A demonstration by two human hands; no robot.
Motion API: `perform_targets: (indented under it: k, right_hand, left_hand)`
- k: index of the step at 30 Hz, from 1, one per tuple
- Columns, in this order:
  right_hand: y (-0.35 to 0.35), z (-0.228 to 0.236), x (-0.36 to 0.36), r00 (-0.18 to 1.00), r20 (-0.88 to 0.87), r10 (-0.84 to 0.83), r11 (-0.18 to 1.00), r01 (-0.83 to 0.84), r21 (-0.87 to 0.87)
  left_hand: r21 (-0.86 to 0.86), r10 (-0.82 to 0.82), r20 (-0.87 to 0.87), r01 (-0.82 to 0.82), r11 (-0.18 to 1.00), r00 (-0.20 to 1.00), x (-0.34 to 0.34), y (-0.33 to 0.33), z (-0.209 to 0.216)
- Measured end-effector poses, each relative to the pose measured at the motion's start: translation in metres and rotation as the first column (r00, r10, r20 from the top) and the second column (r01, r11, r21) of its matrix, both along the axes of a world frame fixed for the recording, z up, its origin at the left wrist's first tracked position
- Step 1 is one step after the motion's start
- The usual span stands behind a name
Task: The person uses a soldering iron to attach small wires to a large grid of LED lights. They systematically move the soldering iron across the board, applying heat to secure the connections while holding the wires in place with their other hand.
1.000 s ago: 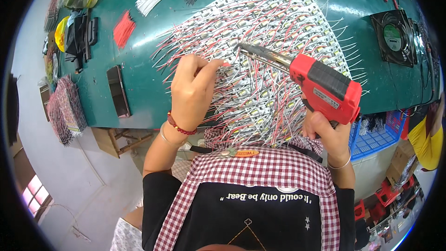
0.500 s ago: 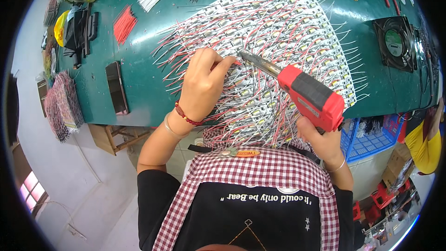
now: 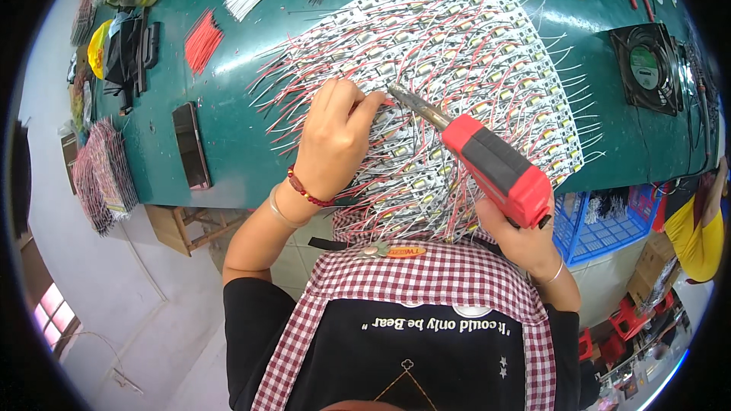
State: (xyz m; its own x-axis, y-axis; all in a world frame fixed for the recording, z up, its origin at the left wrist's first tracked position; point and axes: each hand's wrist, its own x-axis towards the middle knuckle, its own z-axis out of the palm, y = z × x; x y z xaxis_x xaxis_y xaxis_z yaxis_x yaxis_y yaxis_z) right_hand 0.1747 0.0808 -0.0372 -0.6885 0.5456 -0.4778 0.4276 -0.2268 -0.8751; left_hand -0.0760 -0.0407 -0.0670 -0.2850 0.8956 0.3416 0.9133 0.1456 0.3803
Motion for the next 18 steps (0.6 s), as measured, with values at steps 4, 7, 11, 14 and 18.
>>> perform_targets:
  k: [4,7,11,14,18]
  right_hand:
    - [0.000,-0.002,0.005,0.999,0.021,0.031,0.999,-0.032,0.028]
    - [0.001,-0.005,0.012,0.998,-0.050,0.038,0.999,-0.036,0.034]
    - [-0.002,0.010,0.003,0.959,-0.258,-0.118,0.991,0.099,-0.086]
    - [0.002,0.011,0.001,0.927,-0.348,-0.138,0.990,0.119,-0.077]
    - [0.004,0.013,0.001,0.929,-0.329,-0.168,0.983,0.134,-0.123]
  left_hand:
    - [-0.012,-0.007,-0.028,0.007,1.000,1.000,0.000,0.001,0.001]
    - [-0.056,-0.044,-0.074,0.040,0.998,0.996,-0.001,-0.002,0.002]
    - [-0.022,-0.016,-0.046,0.015,1.000,0.999,0.001,0.001,0.001]
    - [-0.049,-0.020,-0.061,0.017,0.999,0.998,0.001,0.000,0.003]
    - [-0.062,-0.040,-0.084,0.035,0.997,0.996,-0.001,0.001,0.004]
